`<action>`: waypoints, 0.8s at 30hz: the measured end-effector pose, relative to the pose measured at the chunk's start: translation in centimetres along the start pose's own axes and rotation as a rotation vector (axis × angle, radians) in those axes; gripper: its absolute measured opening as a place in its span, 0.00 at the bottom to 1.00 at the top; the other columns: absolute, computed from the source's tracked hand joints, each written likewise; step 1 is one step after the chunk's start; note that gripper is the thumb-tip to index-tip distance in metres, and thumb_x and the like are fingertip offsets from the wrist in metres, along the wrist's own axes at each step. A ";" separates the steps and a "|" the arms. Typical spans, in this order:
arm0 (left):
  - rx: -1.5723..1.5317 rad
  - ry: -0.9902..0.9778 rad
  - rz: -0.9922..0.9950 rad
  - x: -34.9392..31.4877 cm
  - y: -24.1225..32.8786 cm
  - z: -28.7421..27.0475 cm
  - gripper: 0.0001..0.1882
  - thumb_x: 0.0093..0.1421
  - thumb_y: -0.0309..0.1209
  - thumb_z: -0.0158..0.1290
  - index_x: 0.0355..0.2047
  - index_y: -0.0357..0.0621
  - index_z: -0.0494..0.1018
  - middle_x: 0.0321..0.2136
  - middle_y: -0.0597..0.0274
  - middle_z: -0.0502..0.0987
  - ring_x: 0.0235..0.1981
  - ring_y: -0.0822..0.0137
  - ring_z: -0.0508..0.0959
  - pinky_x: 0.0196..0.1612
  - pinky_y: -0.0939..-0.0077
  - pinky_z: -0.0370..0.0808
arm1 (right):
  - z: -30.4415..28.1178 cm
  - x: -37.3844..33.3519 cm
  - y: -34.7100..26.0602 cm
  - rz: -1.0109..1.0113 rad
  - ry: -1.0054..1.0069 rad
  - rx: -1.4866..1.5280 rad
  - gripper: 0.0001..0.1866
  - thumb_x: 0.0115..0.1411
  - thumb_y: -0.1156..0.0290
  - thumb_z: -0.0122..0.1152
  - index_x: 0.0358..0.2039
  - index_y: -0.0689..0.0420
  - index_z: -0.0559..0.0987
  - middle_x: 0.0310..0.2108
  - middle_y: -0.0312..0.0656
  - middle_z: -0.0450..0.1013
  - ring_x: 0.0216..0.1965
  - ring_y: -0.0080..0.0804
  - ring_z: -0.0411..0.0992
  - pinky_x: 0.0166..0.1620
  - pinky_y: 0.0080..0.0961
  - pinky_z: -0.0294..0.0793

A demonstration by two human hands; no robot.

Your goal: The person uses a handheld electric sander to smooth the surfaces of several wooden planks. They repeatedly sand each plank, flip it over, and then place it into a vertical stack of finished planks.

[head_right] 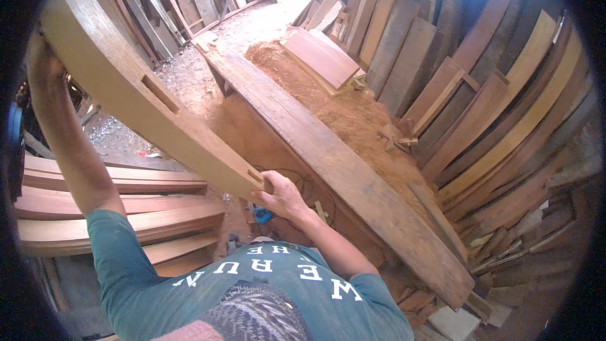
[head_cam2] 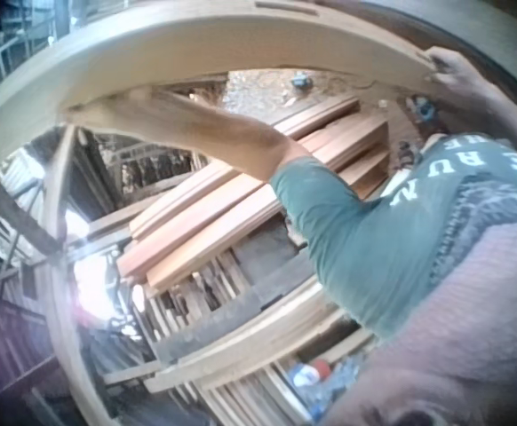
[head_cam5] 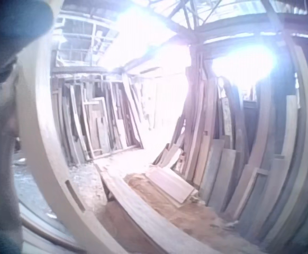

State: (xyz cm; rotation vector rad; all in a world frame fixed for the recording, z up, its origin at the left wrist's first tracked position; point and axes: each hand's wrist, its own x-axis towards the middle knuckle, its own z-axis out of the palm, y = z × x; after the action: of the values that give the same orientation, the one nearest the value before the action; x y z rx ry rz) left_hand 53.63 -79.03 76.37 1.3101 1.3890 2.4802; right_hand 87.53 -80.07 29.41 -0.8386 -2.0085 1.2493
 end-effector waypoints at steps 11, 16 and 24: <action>-0.220 -0.001 -0.487 -9.3 -20.6 1.1 0.36 0.76 0.56 0.40 0.67 0.35 0.62 0.63 0.45 0.71 0.62 0.50 0.73 0.65 0.53 0.70 | -6.0 -12.5 4.9 0.422 0.122 -0.008 0.25 0.55 0.59 0.76 0.48 0.60 0.81 0.41 0.47 0.81 0.43 0.35 0.79 0.48 0.32 0.77; -0.163 0.071 -0.870 -16.3 -31.3 0.7 0.43 0.73 0.62 0.39 0.69 0.35 0.60 0.65 0.45 0.69 0.64 0.51 0.72 0.64 0.51 0.73 | -5.7 -17.3 8.4 0.583 0.279 -0.031 0.21 0.57 0.56 0.75 0.42 0.59 0.83 0.31 0.42 0.81 0.34 0.31 0.79 0.41 0.33 0.78; -0.301 0.018 -1.297 -37.0 -52.0 -1.2 0.41 0.76 0.60 0.31 0.70 0.34 0.57 0.66 0.44 0.68 0.63 0.47 0.73 0.64 0.50 0.74 | -9.6 -27.0 9.3 0.964 0.249 -0.413 0.28 0.60 0.43 0.65 0.32 0.62 0.84 0.30 0.57 0.80 0.35 0.48 0.81 0.40 0.41 0.77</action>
State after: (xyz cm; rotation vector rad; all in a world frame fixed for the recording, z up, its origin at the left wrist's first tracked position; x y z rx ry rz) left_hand 58.03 -62.49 14.90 0.1302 1.1669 1.6320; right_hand 113.03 -92.80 19.65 -2.2131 -1.6875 1.0831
